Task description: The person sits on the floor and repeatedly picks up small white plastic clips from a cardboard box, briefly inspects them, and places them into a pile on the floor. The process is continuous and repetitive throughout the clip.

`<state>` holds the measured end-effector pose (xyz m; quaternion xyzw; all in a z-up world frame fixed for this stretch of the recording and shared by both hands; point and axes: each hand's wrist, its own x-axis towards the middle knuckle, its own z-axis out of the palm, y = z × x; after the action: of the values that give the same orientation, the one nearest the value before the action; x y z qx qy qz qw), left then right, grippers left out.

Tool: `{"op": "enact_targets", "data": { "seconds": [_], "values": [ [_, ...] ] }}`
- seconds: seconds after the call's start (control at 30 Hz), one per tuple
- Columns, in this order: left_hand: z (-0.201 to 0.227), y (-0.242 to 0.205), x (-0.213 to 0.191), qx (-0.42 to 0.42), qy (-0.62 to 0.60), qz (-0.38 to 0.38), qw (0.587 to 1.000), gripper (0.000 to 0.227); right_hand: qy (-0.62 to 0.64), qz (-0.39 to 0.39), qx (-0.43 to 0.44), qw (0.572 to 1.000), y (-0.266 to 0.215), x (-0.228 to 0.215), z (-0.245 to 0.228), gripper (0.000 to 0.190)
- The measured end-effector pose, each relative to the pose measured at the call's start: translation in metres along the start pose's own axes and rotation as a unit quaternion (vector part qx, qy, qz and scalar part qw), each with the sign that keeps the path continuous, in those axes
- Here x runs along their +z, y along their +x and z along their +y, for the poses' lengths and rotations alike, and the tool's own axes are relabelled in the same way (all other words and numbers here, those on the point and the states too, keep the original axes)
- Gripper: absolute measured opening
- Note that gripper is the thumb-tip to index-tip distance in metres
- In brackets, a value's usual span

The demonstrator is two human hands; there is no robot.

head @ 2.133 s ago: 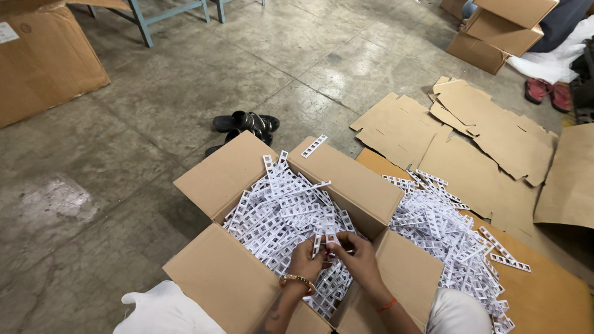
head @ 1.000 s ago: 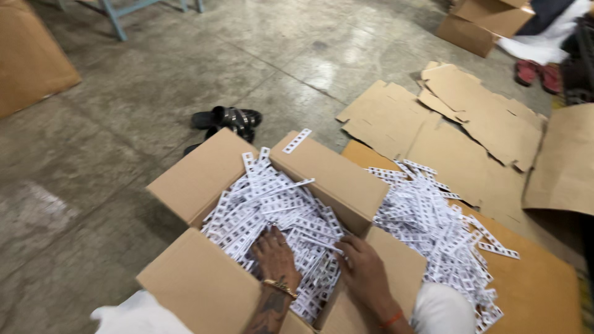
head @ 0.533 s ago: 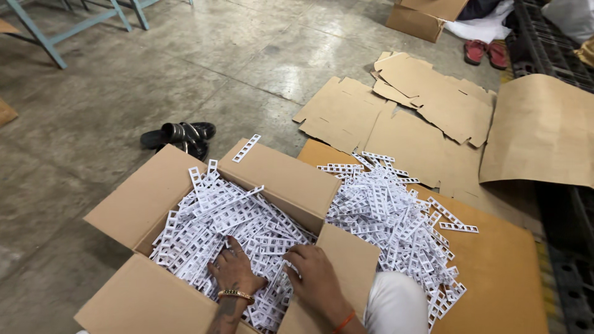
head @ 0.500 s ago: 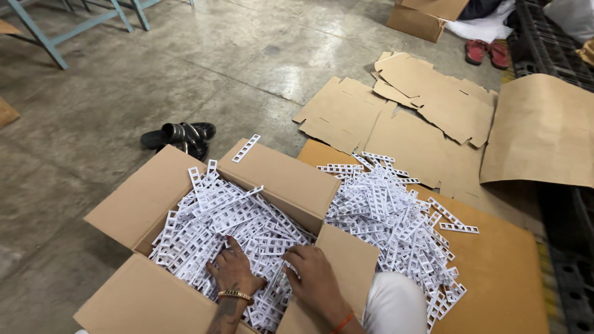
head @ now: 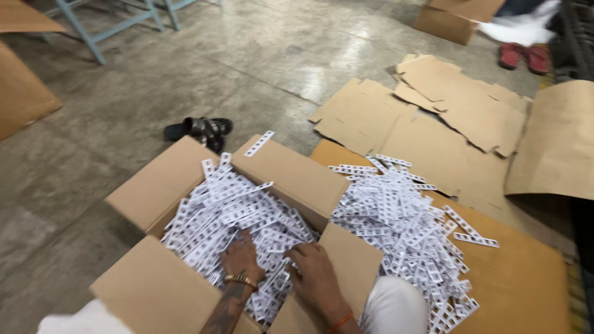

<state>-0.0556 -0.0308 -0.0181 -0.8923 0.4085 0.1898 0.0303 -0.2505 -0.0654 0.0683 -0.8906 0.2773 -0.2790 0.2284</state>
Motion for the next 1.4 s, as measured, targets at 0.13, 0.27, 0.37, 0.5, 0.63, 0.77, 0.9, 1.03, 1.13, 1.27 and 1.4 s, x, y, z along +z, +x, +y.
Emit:
{"op": "enact_targets", "data": {
  "seconds": [0.13, 0.27, 0.37, 0.5, 0.63, 0.77, 0.9, 1.03, 1.13, 1.27, 1.4],
  "values": [
    [-0.013, 0.001, -0.012, 0.012, -0.052, 0.055, 0.997, 0.121, 0.002, 0.009, -0.005, 1.000, 0.000, 0.001, 0.001, 0.023],
    [-0.025, 0.001, -0.035, 0.017, -0.109, 0.047, 0.993, 0.105, 0.004, -0.006, 0.001, 1.000, -0.001, 0.002, 0.002, 0.021],
    [-0.032, 0.005, -0.060, -0.003, -0.188, 0.052, 0.981, 0.095, 0.001, -0.012, -0.007, 1.000, -0.001, 0.003, 0.004, 0.021],
    [-0.045, 0.014, -0.090, -0.041, -0.330, 0.074, 0.940, 0.098, 0.004, -0.005, -0.003, 1.000, 0.001, 0.003, 0.002, 0.020],
    [-0.046, 0.013, -0.086, 0.071, -0.677, 0.123, 0.722, 0.086, 0.147, -0.022, 0.155, 0.977, 0.007, 0.003, -0.011, 0.029],
    [-0.036, -0.003, -0.069, -0.001, -0.810, -0.016, 0.586, 0.073, 0.282, 0.008, 0.159, 0.946, 0.018, 0.026, -0.022, 0.058],
    [-0.022, -0.009, -0.037, -0.051, -0.837, -0.014, 0.545, 0.077, 0.188, -0.030, 0.114, 0.975, 0.023, 0.061, -0.014, 0.078],
    [-0.031, -0.009, -0.017, -0.063, -0.837, -0.030, 0.543, 0.085, 0.172, -0.017, 0.099, 0.980, 0.019, 0.077, -0.011, 0.069],
    [-0.033, -0.013, -0.019, -0.125, -0.836, -0.094, 0.526, 0.085, 0.182, -0.060, 0.198, 0.961, 0.027, 0.070, -0.020, 0.067],
    [-0.031, -0.019, -0.026, -0.073, -0.862, -0.074, 0.496, 0.085, 0.154, 0.007, 0.022, 0.988, 0.033, 0.059, -0.029, 0.054],
    [-0.028, -0.025, -0.038, -0.054, -0.907, -0.057, 0.414, 0.081, 0.039, 0.099, 0.024, 0.994, 0.029, 0.064, -0.022, 0.035]
  ]
}}
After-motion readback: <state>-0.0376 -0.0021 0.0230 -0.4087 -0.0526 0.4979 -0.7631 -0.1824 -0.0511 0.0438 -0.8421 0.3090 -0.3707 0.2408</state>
